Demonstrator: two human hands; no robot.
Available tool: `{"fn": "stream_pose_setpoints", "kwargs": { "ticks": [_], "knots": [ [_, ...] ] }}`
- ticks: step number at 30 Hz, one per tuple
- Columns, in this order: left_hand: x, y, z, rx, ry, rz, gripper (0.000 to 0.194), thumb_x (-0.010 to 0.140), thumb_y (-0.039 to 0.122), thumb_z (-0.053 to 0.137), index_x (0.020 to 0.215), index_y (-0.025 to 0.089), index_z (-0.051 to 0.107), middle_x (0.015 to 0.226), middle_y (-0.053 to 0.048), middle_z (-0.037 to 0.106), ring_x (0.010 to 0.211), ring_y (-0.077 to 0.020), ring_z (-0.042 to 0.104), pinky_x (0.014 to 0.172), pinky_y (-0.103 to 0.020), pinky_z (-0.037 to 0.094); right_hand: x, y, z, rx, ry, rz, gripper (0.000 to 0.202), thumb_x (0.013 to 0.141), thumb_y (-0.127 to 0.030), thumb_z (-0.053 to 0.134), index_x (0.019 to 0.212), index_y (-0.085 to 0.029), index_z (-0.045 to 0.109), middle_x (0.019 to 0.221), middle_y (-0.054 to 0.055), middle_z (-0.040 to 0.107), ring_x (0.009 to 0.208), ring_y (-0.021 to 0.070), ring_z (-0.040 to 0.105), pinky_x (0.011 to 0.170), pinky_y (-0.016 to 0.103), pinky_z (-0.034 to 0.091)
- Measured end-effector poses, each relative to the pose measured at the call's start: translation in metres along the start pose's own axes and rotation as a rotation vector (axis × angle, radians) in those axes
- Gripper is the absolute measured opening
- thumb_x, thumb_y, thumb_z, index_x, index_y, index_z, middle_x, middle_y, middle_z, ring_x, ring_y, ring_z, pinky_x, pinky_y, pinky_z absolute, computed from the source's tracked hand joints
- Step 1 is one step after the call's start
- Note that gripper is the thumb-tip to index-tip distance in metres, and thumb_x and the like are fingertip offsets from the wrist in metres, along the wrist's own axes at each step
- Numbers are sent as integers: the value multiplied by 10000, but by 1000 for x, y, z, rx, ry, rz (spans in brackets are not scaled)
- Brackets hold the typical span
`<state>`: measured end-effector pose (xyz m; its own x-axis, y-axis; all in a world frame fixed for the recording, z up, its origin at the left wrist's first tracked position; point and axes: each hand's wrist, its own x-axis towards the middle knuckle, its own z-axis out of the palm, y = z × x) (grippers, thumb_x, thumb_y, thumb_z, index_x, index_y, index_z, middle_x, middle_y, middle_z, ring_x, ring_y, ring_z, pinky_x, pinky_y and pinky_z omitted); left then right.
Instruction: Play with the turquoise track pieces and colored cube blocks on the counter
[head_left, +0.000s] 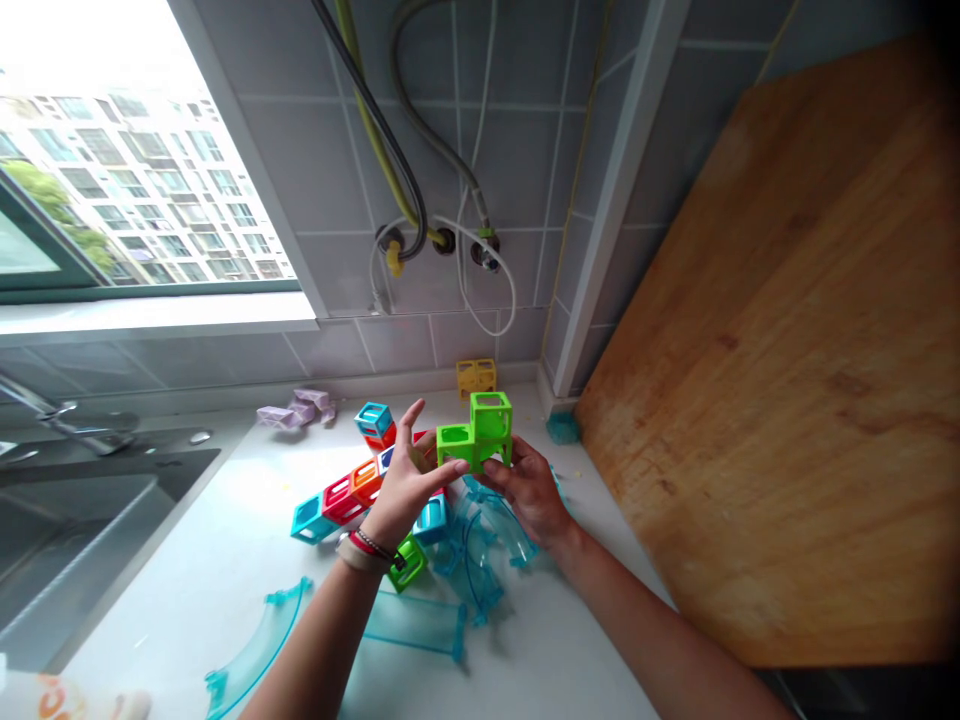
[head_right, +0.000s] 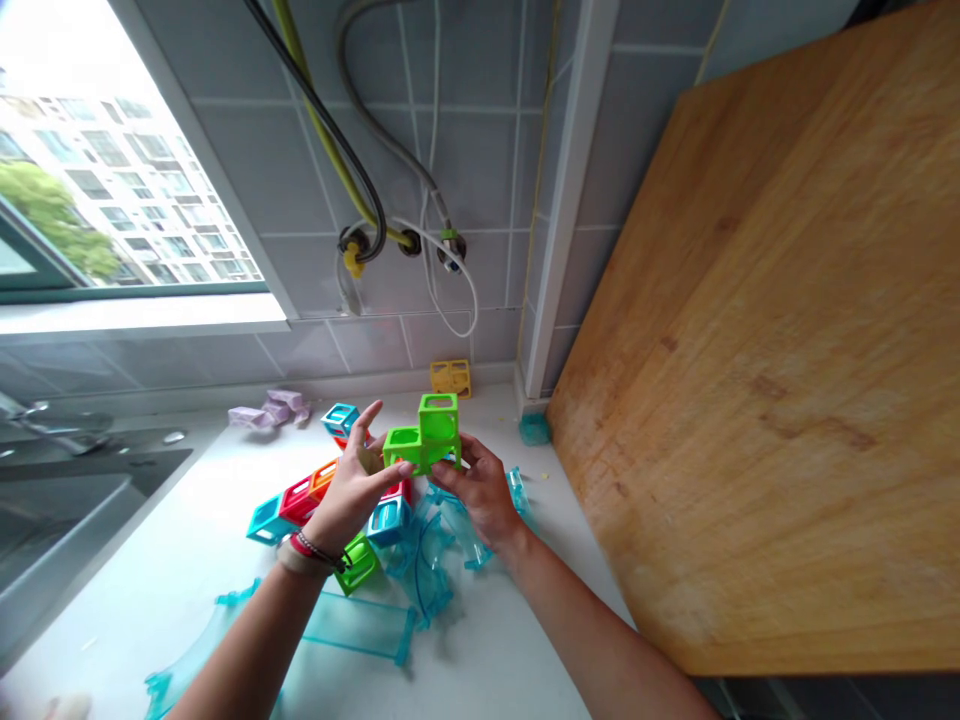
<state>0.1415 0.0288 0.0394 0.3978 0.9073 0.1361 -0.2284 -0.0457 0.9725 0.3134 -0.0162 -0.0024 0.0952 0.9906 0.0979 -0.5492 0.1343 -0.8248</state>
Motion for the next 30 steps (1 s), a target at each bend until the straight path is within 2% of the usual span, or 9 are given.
{"fn": "stream_pose_setpoints", "kwargs": {
  "ticks": [3, 6, 12, 15, 26, 30],
  "knots": [
    [0, -3, 6, 5, -28, -17, 971, 793, 305, 852, 1568, 263, 268, 1226, -117, 720, 1077, -283, 737, 933, -401, 603, -1, -1, 2, 41, -6, 17, 417, 772, -331, 875, 1144, -267, 697, 1165, 22, 758, 1012, 236, 738, 912, 412, 611],
    [-1, -4, 9, 35, 4, 23, 885, 804, 318, 842, 1526, 243, 336, 1224, -112, 725, 1097, -280, 733, 937, -385, 602, -2, 0, 5, 21, -20, -8, 419, 744, -307, 899, 1108, -256, 698, 1136, 22, 774, 1022, 234, 743, 987, 424, 576],
    [-1, -5, 9, 46, 42, 14, 918, 777, 319, 861, 1534, 216, 352, 1117, -94, 764, 1019, -276, 760, 903, -393, 616, -2, 4, 6, 10, 18, 10, 456, 650, -297, 953, 1036, -244, 716, 1059, 21, 790, 1014, 252, 740, 950, 412, 587],
    [-1, -5, 9, 47, 53, 4, 911, 772, 309, 861, 1533, 216, 368, 1040, -69, 768, 934, -255, 772, 868, -387, 627, -1, 5, 5, 14, 15, -14, 440, 655, -284, 951, 1021, -243, 711, 1050, 21, 788, 1001, 248, 741, 955, 406, 581],
    [1, -2, 5, 43, 15, -68, 1033, 744, 317, 883, 1603, 230, 317, 1111, -91, 781, 897, -250, 778, 842, -387, 639, -1, 7, 3, -6, 53, -27, 507, 632, -356, 969, 1057, -233, 721, 1028, 35, 791, 993, 258, 746, 920, 403, 607],
    [1, -2, 6, 26, 4, -72, 986, 754, 318, 873, 1592, 219, 363, 1067, -83, 791, 866, -243, 777, 834, -383, 641, -1, 10, 2, -1, 63, -25, 507, 642, -355, 967, 1070, -237, 722, 1056, 38, 792, 1002, 251, 747, 929, 398, 607]
  ]
}}
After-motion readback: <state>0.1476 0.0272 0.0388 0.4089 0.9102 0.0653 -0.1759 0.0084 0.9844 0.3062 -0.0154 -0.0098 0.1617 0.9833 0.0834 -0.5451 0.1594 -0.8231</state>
